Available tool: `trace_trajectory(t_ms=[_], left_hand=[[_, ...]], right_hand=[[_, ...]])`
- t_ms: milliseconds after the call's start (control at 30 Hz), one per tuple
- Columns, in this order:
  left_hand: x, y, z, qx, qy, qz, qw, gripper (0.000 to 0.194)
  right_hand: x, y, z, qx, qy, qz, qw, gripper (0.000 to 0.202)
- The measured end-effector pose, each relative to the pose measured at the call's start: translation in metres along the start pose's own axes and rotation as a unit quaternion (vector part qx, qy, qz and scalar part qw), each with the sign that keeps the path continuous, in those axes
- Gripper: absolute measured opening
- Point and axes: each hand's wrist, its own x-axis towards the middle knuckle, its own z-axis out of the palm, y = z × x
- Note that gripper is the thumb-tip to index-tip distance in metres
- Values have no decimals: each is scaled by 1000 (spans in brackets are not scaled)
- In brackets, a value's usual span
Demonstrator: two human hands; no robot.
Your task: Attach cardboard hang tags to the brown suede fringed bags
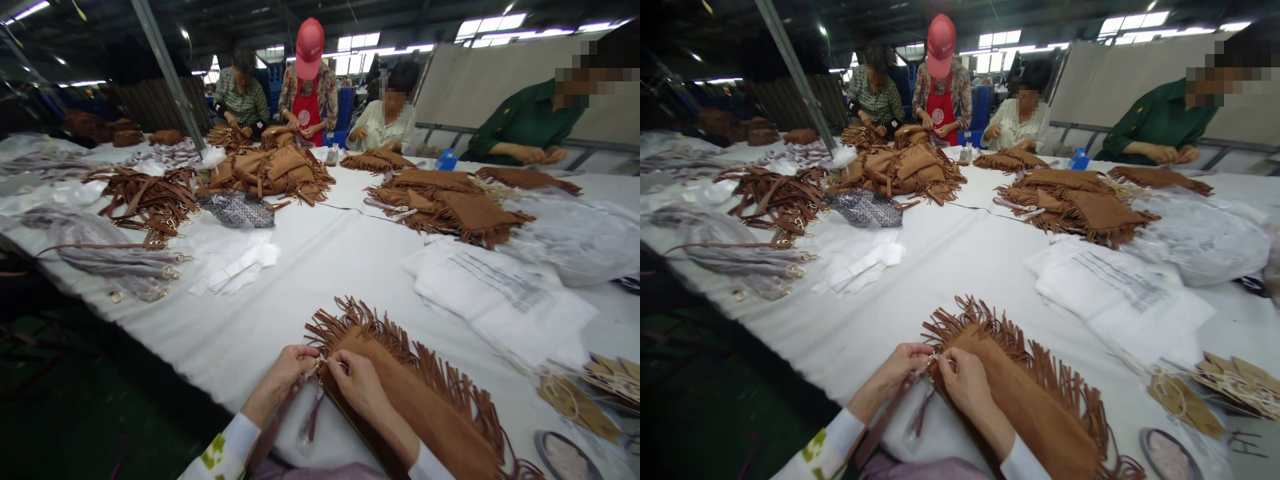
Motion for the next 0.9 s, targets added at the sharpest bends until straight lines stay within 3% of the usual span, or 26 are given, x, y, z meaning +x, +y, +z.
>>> trace_trajectory(t_ms=[267,500,900], left_hand=[[-1,0,-3,-14,-25,17,999,55],[1,7,0,14,-56,13,998,38],[13,-3,4,85,-14,50,995,24]], right_hand=[[5,1,8,-62,-22,10,998,23],[4,1,15,-56,-16,-2,998,25],[5,10,19,-20,-18,-16,1000,28]])
